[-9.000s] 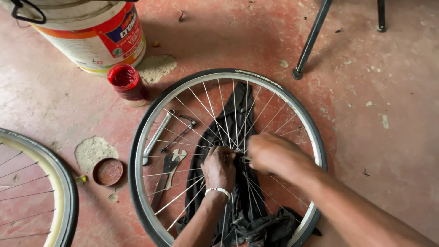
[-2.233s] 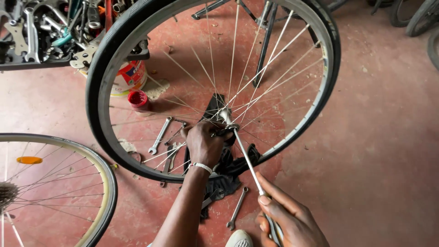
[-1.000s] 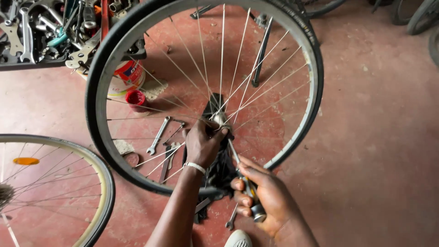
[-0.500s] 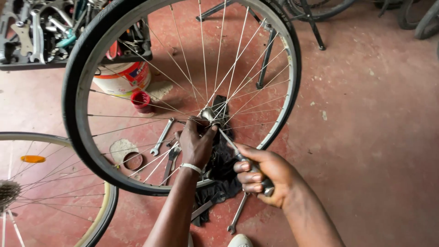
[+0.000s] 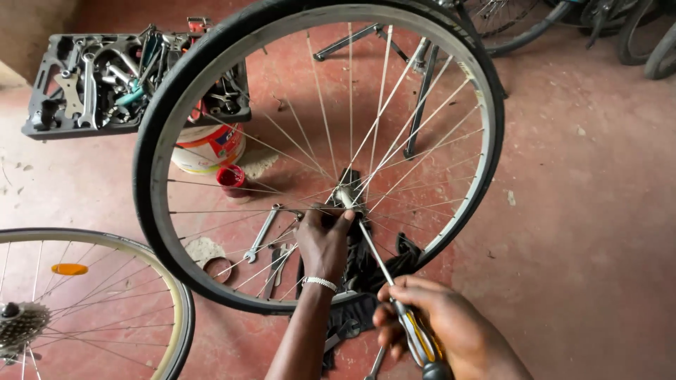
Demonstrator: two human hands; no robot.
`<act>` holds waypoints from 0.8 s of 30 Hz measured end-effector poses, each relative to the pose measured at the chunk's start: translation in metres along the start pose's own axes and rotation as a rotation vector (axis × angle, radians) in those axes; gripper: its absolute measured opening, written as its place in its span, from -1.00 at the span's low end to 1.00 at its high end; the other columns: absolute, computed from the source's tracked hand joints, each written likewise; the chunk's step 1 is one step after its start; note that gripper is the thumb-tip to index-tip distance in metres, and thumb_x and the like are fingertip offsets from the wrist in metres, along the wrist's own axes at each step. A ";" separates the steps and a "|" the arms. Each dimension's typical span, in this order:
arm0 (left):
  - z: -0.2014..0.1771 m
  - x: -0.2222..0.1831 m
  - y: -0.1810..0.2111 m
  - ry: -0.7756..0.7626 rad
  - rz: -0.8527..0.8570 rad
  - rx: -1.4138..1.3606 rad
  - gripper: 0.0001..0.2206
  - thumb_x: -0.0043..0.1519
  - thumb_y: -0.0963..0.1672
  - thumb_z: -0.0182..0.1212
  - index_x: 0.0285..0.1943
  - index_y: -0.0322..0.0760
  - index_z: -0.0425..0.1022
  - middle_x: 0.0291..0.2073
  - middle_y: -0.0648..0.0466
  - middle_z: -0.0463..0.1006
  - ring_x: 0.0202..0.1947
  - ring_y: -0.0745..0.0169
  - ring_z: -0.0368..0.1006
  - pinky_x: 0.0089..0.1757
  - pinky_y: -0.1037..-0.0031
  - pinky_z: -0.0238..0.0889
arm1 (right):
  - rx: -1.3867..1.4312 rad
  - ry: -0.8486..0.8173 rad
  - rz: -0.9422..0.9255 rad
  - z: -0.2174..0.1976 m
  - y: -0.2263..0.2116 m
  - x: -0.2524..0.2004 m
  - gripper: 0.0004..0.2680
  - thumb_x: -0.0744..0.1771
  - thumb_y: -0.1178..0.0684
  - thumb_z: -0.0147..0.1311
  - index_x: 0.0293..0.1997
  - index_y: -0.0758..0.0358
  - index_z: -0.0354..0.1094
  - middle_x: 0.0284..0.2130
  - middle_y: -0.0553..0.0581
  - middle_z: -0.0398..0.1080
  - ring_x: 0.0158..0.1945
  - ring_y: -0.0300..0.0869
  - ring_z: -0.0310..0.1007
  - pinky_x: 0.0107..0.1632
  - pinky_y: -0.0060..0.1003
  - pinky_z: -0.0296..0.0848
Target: Cleaning a bicycle wheel hub and reinstalling the axle assembly using a cloth and tools.
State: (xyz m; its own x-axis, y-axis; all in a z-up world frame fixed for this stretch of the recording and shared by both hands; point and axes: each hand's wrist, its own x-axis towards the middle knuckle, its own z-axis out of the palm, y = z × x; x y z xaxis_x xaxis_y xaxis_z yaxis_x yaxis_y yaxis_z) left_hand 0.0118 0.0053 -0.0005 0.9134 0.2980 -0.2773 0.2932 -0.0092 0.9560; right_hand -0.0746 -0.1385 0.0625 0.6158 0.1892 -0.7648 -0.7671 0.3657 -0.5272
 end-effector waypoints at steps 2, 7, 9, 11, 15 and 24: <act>0.002 -0.003 -0.001 -0.013 0.009 0.016 -0.86 -0.03 -0.18 0.31 -0.41 -0.39 0.47 -0.60 0.06 0.50 -0.62 0.33 0.30 -0.46 0.55 0.24 | -0.005 0.038 0.009 -0.002 -0.004 0.017 -0.85 0.31 0.13 -0.17 -0.23 0.46 0.24 -0.48 0.41 0.33 -0.58 -0.03 0.25 -0.58 -0.23 0.21; 0.005 0.001 -0.009 -0.049 0.196 -0.109 -0.92 -0.04 -0.24 0.26 -0.43 -0.44 0.48 -0.60 0.05 0.52 -0.61 0.36 0.34 -0.45 0.59 0.27 | -0.036 -0.016 -0.115 -0.003 -0.005 0.055 -0.79 0.35 0.01 -0.10 -0.36 0.40 0.23 -0.81 -0.01 -0.01 -0.84 -0.29 -0.03 -0.79 -0.33 0.00; 0.006 0.008 -0.012 -0.019 0.211 -0.076 -0.89 -0.04 -0.21 0.30 -0.44 -0.43 0.48 -0.62 0.04 0.53 -0.65 0.35 0.34 -0.50 0.58 0.27 | -0.072 -0.013 -0.096 0.001 -0.011 0.035 -0.79 0.35 0.04 -0.11 -0.36 0.44 0.22 -0.79 0.03 -0.02 -0.86 -0.28 -0.07 -0.82 -0.33 -0.02; 0.010 0.008 -0.018 0.009 0.209 -0.053 -0.85 -0.05 -0.19 0.34 -0.44 -0.42 0.48 -0.64 0.03 0.53 -0.70 0.34 0.35 -0.54 0.57 0.26 | -0.116 0.006 -0.066 -0.003 -0.011 0.020 -0.80 0.36 0.08 -0.12 -0.37 0.48 0.22 -0.78 0.07 -0.03 -0.87 -0.27 -0.10 -0.85 -0.33 -0.03; 0.020 0.010 -0.028 0.090 0.210 0.200 -0.74 0.09 -0.04 0.11 -0.48 -0.34 0.48 -0.60 0.06 0.51 -0.54 0.20 0.29 -0.09 0.43 0.06 | -0.161 0.178 -0.268 0.005 -0.009 0.034 -0.78 0.30 0.01 -0.03 -0.28 0.45 0.30 -0.86 0.07 0.00 -0.90 -0.27 -0.10 -0.85 -0.31 -0.05; 0.040 -0.008 -0.016 -0.095 -0.113 -0.047 -0.66 0.20 -0.06 -0.02 -0.37 -0.48 0.54 -0.58 0.03 0.49 -0.58 0.35 0.28 -0.46 0.54 0.18 | -0.651 0.649 -0.663 0.002 0.005 0.095 -0.82 0.23 0.01 0.15 -0.44 0.27 0.24 -0.69 0.08 0.34 -0.70 -0.25 0.25 -0.61 -0.38 0.23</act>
State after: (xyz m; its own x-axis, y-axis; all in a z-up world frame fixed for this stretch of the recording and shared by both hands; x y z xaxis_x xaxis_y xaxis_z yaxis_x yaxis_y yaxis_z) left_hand 0.0108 -0.0347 -0.0176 0.8987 0.2030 -0.3886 0.3838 0.0641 0.9212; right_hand -0.0193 -0.1167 -0.0117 0.8713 -0.4431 -0.2108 -0.3890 -0.3619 -0.8472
